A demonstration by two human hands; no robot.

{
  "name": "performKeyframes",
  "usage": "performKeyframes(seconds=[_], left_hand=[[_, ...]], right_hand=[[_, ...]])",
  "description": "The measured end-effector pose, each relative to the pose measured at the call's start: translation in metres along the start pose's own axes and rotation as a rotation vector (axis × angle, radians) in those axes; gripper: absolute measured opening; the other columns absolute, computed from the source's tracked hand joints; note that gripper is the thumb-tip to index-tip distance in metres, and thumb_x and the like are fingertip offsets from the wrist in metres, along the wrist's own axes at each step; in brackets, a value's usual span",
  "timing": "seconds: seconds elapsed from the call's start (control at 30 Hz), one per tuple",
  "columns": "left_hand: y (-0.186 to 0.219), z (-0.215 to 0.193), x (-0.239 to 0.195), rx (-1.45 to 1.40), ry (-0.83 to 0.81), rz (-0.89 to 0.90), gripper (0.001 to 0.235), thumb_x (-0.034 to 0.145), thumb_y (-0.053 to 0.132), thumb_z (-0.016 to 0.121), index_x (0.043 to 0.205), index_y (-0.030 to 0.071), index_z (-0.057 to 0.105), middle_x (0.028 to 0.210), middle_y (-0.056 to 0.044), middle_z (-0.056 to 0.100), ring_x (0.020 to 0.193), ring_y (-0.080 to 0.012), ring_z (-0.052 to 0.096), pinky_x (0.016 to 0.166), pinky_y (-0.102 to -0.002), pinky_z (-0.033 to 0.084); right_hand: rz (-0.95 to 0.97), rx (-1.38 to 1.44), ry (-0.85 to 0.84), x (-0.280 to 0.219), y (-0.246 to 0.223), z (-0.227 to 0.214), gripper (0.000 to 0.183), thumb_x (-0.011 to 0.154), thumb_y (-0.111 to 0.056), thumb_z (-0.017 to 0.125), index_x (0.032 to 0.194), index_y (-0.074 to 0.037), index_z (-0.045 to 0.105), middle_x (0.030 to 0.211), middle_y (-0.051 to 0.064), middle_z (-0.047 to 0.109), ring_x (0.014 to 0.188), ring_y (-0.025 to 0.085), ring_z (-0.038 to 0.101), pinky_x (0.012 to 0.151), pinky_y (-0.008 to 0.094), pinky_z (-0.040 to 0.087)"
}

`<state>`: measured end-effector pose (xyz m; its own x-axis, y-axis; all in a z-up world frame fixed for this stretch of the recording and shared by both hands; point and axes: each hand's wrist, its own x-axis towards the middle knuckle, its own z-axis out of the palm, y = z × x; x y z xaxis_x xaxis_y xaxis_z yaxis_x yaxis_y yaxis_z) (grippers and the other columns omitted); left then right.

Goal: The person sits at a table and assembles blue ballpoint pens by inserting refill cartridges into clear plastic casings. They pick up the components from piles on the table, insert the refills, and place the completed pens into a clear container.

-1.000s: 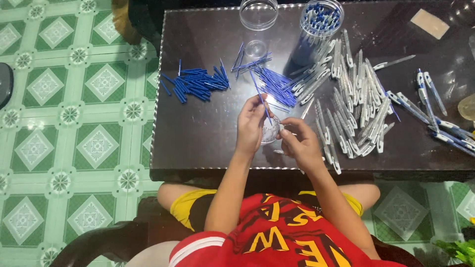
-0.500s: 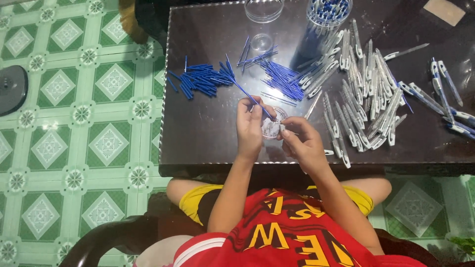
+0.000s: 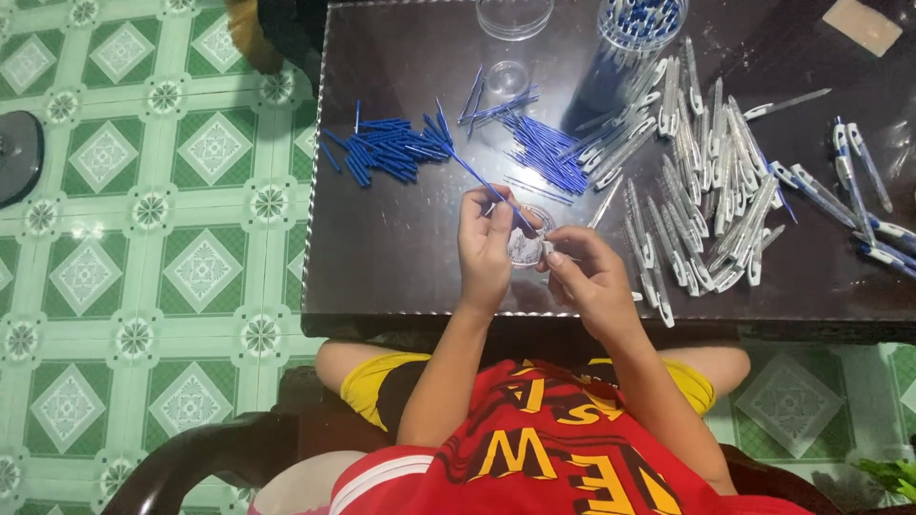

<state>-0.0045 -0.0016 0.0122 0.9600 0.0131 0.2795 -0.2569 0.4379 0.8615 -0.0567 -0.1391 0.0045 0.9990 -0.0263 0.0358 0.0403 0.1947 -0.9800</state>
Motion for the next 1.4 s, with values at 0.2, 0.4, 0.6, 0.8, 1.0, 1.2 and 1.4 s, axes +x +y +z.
performKeyframes(seconds=[0.2, 0.4, 0.6, 0.8, 1.0, 1.2, 1.4], left_hand=[[0.0, 0.0, 0.002, 0.021, 0.03, 0.021, 0.021, 0.111, 0.023, 0.046, 0.121, 0.004, 0.046, 0.08, -0.014, 0.069, 0.079, -0.0172, 0.068, 0.076, -0.03, 0.054], [0.008, 0.006, 0.003, 0.054, 0.033, 0.057, 0.02, 0.111, 0.022, 0.046, 0.12, 0.004, 0.046, 0.081, -0.013, 0.069, 0.081, -0.0172, 0.068, 0.079, -0.03, 0.053], [0.002, 0.005, 0.008, 0.068, 0.015, 0.059, 0.019, 0.11, 0.022, 0.049, 0.12, 0.005, 0.049, 0.088, -0.011, 0.071, 0.087, -0.0179, 0.072, 0.081, -0.031, 0.055], [-0.003, -0.008, 0.007, 0.192, -0.068, -0.048, 0.016, 0.1, 0.018, 0.069, 0.109, 0.004, 0.067, 0.096, -0.013, 0.073, 0.091, -0.0176, 0.07, 0.082, -0.034, 0.057], [0.012, -0.016, 0.008, 0.206, -0.072, -0.041, 0.074, 0.091, 0.023, 0.077, 0.151, 0.001, 0.041, 0.121, -0.016, 0.065, 0.107, -0.0214, 0.062, 0.093, -0.037, 0.051], [0.021, -0.013, 0.015, 0.373, 0.1, 0.147, 0.039, 0.102, 0.017, 0.068, 0.14, 0.011, 0.059, 0.095, -0.011, 0.076, 0.087, -0.0202, 0.073, 0.088, -0.037, 0.058], [0.009, -0.022, 0.013, 0.304, 0.076, -0.062, 0.036, 0.099, 0.01, 0.062, 0.134, 0.01, 0.052, 0.081, -0.014, 0.073, 0.058, -0.0163, 0.068, 0.059, -0.03, 0.058]], right_hand=[[0.001, -0.003, -0.011, -0.001, -0.001, 0.0, 0.021, 0.1, -0.009, 0.061, 0.12, -0.003, 0.063, 0.082, 0.021, 0.07, 0.045, 0.018, 0.056, 0.039, 0.027, 0.038], [-0.009, -0.01, -0.028, 0.007, -0.003, 0.001, 0.022, 0.099, -0.011, 0.063, 0.12, -0.003, 0.064, 0.081, 0.021, 0.07, 0.045, 0.019, 0.056, 0.037, 0.026, 0.036], [-0.021, 0.04, -0.027, 0.012, -0.001, 0.001, 0.023, 0.1, -0.011, 0.062, 0.122, -0.006, 0.063, 0.082, 0.02, 0.068, 0.045, 0.019, 0.054, 0.036, 0.025, 0.035], [-0.036, 0.033, -0.029, 0.019, 0.003, 0.0, 0.022, 0.101, -0.011, 0.061, 0.122, -0.007, 0.063, 0.082, 0.019, 0.068, 0.044, 0.019, 0.055, 0.036, 0.025, 0.034], [-0.006, 0.103, -0.038, 0.017, 0.025, -0.003, 0.022, 0.1, -0.01, 0.061, 0.122, -0.006, 0.062, 0.081, 0.018, 0.068, 0.044, 0.017, 0.053, 0.036, 0.023, 0.033], [0.02, 0.075, -0.077, 0.016, 0.024, 0.001, 0.023, 0.099, -0.01, 0.062, 0.121, -0.004, 0.063, 0.081, 0.02, 0.069, 0.043, 0.017, 0.054, 0.037, 0.024, 0.036], [0.067, 0.123, -0.063, 0.009, 0.042, -0.009, 0.025, 0.099, -0.011, 0.062, 0.123, -0.005, 0.061, 0.081, 0.019, 0.068, 0.044, 0.015, 0.053, 0.038, 0.024, 0.035]])
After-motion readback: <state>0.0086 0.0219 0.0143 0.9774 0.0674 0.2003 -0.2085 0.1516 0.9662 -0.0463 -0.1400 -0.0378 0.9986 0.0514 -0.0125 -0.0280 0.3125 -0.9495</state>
